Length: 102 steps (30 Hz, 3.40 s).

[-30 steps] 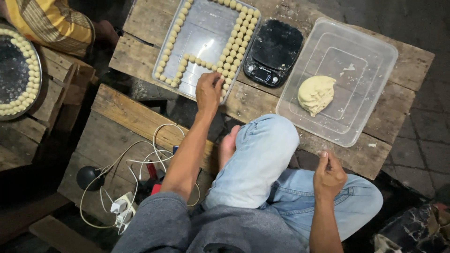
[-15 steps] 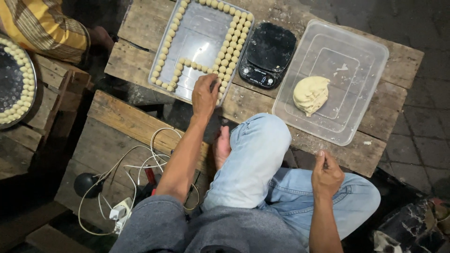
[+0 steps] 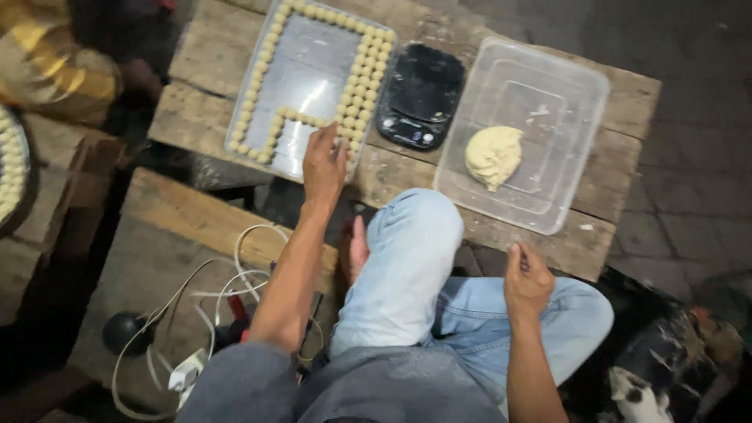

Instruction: The person tears small pieces of dough from a larger mass, weighs them on a digital scale, and rolls them into uniform balls by hand. The finished balls are placed in a rectangular tray arranged in rows.

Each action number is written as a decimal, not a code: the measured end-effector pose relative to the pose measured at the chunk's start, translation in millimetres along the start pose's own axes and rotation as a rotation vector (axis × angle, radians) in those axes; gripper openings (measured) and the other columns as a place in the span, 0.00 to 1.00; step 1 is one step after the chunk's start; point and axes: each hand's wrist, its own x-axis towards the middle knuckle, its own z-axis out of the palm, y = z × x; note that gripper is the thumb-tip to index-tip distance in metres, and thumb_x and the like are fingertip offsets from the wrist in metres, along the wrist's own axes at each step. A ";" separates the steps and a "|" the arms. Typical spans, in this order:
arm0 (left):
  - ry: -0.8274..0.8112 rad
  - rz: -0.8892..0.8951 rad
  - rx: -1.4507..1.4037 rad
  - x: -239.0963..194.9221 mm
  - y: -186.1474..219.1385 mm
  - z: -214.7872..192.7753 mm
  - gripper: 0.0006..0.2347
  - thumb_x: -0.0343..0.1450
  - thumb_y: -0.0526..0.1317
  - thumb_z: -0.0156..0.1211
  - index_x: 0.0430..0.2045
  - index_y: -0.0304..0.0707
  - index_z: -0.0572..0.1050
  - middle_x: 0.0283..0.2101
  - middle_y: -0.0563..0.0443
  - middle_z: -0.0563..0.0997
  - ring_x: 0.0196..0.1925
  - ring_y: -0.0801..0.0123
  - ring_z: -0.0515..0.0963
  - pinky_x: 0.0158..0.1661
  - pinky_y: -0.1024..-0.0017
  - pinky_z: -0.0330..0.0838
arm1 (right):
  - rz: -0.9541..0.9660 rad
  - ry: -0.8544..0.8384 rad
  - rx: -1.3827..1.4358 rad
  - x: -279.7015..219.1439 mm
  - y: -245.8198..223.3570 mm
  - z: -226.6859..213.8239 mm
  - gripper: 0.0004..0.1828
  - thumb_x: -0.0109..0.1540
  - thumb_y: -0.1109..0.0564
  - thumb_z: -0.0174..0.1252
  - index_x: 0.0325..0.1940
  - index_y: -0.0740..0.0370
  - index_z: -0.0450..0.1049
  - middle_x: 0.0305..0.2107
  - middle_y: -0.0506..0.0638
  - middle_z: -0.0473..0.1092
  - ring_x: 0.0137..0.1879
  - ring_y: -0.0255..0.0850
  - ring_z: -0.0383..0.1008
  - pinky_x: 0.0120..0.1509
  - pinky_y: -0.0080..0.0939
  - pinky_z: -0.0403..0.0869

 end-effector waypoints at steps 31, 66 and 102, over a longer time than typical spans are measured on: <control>-0.799 0.128 0.415 20.1 134.9 257.4 0.17 0.73 0.35 0.52 0.57 0.31 0.66 0.45 0.37 0.73 0.44 0.40 0.83 0.41 0.43 0.79 | -0.001 -0.239 -0.074 153.8 -57.5 88.5 0.17 0.72 0.53 0.43 0.43 0.59 0.77 0.36 0.57 0.71 0.46 0.58 0.78 0.50 0.57 0.78; -0.894 0.032 -0.155 1.1 191.4 204.6 0.06 0.62 0.40 0.73 0.29 0.50 0.86 0.34 0.44 0.87 0.45 0.46 0.86 0.46 0.55 0.81 | 0.690 -0.038 1.080 86.8 15.4 77.0 0.16 0.60 0.66 0.70 0.53 0.63 0.80 0.38 0.57 0.80 0.43 0.44 0.82 0.54 0.48 0.83; -0.452 0.133 0.314 18.2 208.9 250.8 0.06 0.63 0.33 0.62 0.28 0.27 0.82 0.28 0.39 0.76 0.31 0.45 0.84 0.26 0.54 0.80 | -0.371 -0.077 -0.318 -53.8 -21.7 37.5 0.07 0.57 0.56 0.66 0.38 0.57 0.80 0.25 0.52 0.72 0.35 0.50 0.77 0.38 0.49 0.75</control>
